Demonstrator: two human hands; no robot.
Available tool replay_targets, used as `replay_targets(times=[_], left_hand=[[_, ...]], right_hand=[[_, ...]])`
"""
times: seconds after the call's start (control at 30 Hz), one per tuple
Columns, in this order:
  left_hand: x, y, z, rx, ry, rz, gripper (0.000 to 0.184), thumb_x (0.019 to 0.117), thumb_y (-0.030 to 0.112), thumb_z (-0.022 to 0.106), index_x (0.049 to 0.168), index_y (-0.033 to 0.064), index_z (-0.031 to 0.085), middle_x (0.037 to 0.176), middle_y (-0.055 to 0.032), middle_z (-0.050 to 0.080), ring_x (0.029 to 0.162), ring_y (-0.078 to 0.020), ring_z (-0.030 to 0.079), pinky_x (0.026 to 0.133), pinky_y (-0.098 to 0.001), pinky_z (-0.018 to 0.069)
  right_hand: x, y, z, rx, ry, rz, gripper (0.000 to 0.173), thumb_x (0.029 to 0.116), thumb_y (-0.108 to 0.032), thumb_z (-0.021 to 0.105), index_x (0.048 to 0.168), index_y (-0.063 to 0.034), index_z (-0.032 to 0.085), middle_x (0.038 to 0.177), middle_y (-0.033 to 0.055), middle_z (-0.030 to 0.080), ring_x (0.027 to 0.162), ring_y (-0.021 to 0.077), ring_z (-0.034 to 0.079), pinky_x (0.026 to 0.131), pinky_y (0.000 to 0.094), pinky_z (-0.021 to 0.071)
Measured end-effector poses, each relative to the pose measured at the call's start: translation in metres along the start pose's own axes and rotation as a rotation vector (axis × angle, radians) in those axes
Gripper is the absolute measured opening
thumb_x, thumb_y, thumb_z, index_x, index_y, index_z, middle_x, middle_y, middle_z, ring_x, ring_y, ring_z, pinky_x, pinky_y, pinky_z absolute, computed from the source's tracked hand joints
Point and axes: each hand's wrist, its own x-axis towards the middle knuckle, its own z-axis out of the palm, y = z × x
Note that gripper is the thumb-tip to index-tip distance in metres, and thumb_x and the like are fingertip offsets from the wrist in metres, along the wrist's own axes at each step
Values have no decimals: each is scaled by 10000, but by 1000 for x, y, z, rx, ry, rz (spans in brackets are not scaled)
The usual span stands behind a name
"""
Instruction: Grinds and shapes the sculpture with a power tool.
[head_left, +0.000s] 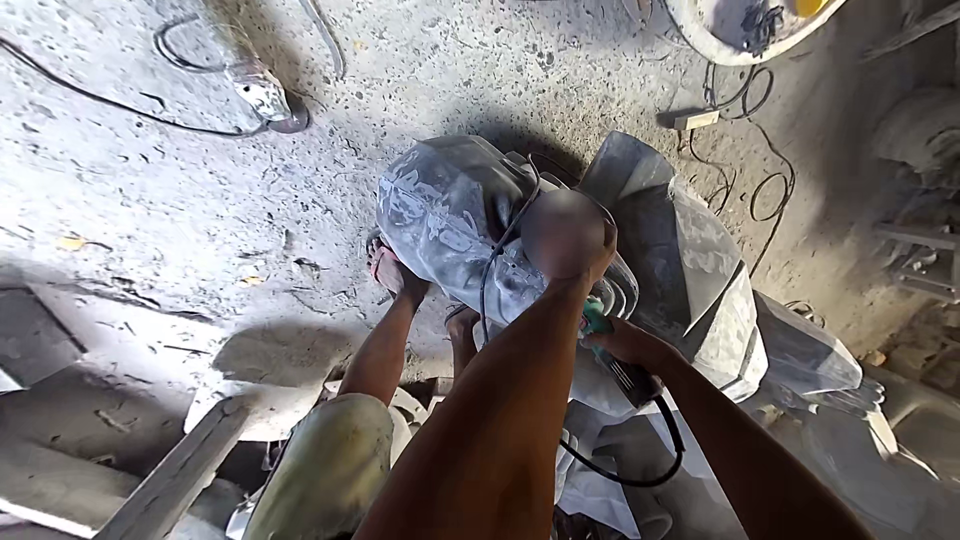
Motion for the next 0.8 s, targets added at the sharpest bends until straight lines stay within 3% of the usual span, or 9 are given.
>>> replay_targets(times=[0.07, 0.13, 0.4, 0.57, 0.67, 0.8], left_hand=[[16, -7, 41, -111, -113, -68, 575, 1005, 588, 338, 1226, 183, 681, 1354, -72, 651, 1453, -331, 427, 1186, -565, 306], [25, -8, 44, -131, -218, -92, 595, 988, 622, 355, 1273, 199, 662, 1408, -60, 623, 1490, -320, 379, 1194, -575, 293], [23, -8, 39, -134, -207, -116, 593, 984, 616, 366, 1263, 188, 667, 1376, -66, 639, 1466, -304, 414, 1191, -547, 308], [23, -7, 38, -141, -204, -114, 575, 990, 599, 357, 1246, 189, 669, 1368, -53, 646, 1469, -298, 413, 1187, -539, 316], [22, -7, 39, -147, -201, -110, 584, 987, 602, 355, 1250, 187, 672, 1365, -60, 648, 1465, -303, 418, 1184, -543, 322], [23, -8, 39, -150, -213, -110, 599, 989, 607, 347, 1270, 187, 667, 1382, -67, 638, 1472, -311, 404, 1184, -545, 318]], right_hand=[[11, -12, -2, 56, -71, -12, 531, 986, -382, 671, 1372, -57, 508, 1007, 163, 688, 808, 258, 708, 753, 440, 610], [17, -24, -6, 94, -117, -3, 475, 1014, -377, 616, 1364, -73, 517, 983, 148, 684, 774, 243, 704, 719, 419, 612], [24, -29, -14, 44, -138, 1, 468, 1010, -395, 612, 1348, -86, 515, 922, 137, 677, 720, 233, 691, 671, 406, 606], [5, -4, -16, -15, -104, 3, 467, 993, -369, 666, 1330, -79, 525, 937, 116, 670, 735, 207, 692, 694, 376, 609], [-8, 19, -21, -92, -53, -9, 528, 963, -378, 702, 1351, -72, 516, 988, 127, 679, 787, 211, 702, 739, 391, 609], [-29, 50, -30, -267, 72, 28, 671, 935, -428, 715, 1465, -98, 470, 1245, 176, 648, 1081, 279, 672, 953, 497, 546]])
